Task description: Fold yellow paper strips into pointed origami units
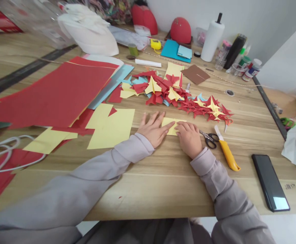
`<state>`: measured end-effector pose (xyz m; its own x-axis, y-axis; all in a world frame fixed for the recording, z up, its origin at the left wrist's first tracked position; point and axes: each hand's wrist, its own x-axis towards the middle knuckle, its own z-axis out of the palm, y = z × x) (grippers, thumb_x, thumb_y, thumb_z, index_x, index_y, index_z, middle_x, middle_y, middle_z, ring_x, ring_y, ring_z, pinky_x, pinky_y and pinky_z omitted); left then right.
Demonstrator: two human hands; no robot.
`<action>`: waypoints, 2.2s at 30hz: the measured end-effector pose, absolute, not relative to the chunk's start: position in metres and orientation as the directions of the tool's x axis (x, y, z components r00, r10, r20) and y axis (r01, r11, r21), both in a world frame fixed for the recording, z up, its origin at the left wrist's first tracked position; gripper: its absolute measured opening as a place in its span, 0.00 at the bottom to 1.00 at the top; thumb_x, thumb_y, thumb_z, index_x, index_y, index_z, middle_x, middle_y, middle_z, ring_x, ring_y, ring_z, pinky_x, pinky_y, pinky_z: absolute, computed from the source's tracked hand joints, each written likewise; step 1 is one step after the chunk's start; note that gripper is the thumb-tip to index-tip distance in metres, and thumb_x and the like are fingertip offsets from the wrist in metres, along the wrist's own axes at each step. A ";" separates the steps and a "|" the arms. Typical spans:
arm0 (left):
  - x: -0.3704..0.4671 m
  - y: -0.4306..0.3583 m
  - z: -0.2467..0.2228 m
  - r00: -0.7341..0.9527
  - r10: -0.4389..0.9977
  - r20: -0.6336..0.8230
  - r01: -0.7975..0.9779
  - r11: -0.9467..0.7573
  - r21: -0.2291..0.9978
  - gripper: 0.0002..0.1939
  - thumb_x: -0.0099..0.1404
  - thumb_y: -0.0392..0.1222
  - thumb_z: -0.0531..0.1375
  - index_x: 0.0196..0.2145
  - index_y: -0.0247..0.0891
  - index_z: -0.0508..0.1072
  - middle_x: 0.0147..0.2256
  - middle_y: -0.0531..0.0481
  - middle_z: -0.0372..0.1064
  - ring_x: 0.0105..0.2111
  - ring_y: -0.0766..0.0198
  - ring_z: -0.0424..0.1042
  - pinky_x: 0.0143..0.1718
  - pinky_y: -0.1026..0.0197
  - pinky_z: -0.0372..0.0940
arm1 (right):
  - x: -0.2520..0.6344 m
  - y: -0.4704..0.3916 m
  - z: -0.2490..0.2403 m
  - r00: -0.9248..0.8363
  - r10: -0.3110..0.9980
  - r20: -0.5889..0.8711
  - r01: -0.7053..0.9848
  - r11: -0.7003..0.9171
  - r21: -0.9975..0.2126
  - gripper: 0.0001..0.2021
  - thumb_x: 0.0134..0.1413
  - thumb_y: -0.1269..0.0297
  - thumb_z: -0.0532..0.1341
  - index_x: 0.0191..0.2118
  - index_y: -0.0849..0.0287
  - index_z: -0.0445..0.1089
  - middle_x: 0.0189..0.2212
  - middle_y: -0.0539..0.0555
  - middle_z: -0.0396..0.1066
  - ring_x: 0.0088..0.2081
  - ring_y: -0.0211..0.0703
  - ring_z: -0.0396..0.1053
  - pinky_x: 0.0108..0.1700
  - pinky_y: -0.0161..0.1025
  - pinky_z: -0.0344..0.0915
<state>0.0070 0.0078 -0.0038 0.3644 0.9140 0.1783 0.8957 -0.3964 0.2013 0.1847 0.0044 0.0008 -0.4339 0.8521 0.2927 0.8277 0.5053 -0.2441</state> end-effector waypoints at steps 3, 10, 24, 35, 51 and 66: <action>0.007 0.008 -0.005 0.367 0.908 0.200 0.891 -0.405 0.204 0.22 0.65 0.45 0.47 0.56 0.56 0.59 0.62 0.45 0.47 0.61 0.44 0.45 0.56 0.31 0.35 | 0.191 0.004 -0.004 -0.428 0.847 0.316 0.804 0.516 -0.295 0.12 0.55 0.72 0.54 0.45 0.57 0.65 0.48 0.55 0.68 0.49 0.48 0.63 0.51 0.46 0.56; 0.006 0.010 -0.010 0.376 0.892 0.251 0.874 -0.432 0.225 0.22 0.64 0.44 0.48 0.56 0.55 0.60 0.62 0.46 0.48 0.61 0.44 0.46 0.56 0.31 0.36 | 0.197 0.000 -0.003 -0.443 0.791 0.423 0.755 0.583 -0.300 0.12 0.56 0.71 0.52 0.45 0.58 0.67 0.46 0.57 0.69 0.48 0.47 0.63 0.50 0.46 0.58; 0.007 0.010 -0.010 0.379 0.894 0.240 0.876 -0.430 0.219 0.21 0.65 0.45 0.47 0.55 0.55 0.61 0.61 0.44 0.48 0.61 0.45 0.47 0.57 0.33 0.36 | 0.178 -0.018 0.010 -0.584 0.685 0.436 0.769 0.639 0.024 0.08 0.55 0.68 0.55 0.33 0.58 0.72 0.41 0.54 0.73 0.46 0.47 0.64 0.52 0.49 0.52; 0.006 0.011 -0.008 0.398 0.888 0.231 0.870 -0.446 0.212 0.22 0.64 0.45 0.47 0.56 0.54 0.60 0.62 0.43 0.47 0.61 0.44 0.44 0.57 0.33 0.35 | 0.186 -0.015 0.007 -0.542 0.651 0.531 0.726 0.681 -0.095 0.06 0.54 0.68 0.57 0.32 0.58 0.72 0.37 0.52 0.75 0.42 0.43 0.66 0.49 0.44 0.57; 0.002 0.013 -0.007 0.508 0.736 0.448 0.754 -0.631 0.181 0.15 0.62 0.43 0.52 0.43 0.40 0.72 0.54 0.39 0.58 0.55 0.46 0.53 0.54 0.38 0.48 | 0.190 0.001 0.000 -0.575 0.693 0.435 0.753 0.656 -0.050 0.09 0.57 0.63 0.56 0.37 0.58 0.72 0.37 0.54 0.75 0.38 0.44 0.66 0.42 0.42 0.57; 0.006 0.016 -0.015 0.665 0.437 0.605 0.601 -0.795 -0.086 0.13 0.64 0.35 0.49 0.33 0.35 0.73 0.34 0.47 0.73 0.35 0.63 0.69 0.48 0.52 0.58 | 0.188 0.001 -0.001 -0.603 0.614 0.510 0.714 0.700 0.001 0.09 0.58 0.69 0.53 0.33 0.59 0.71 0.33 0.53 0.74 0.35 0.40 0.65 0.44 0.41 0.56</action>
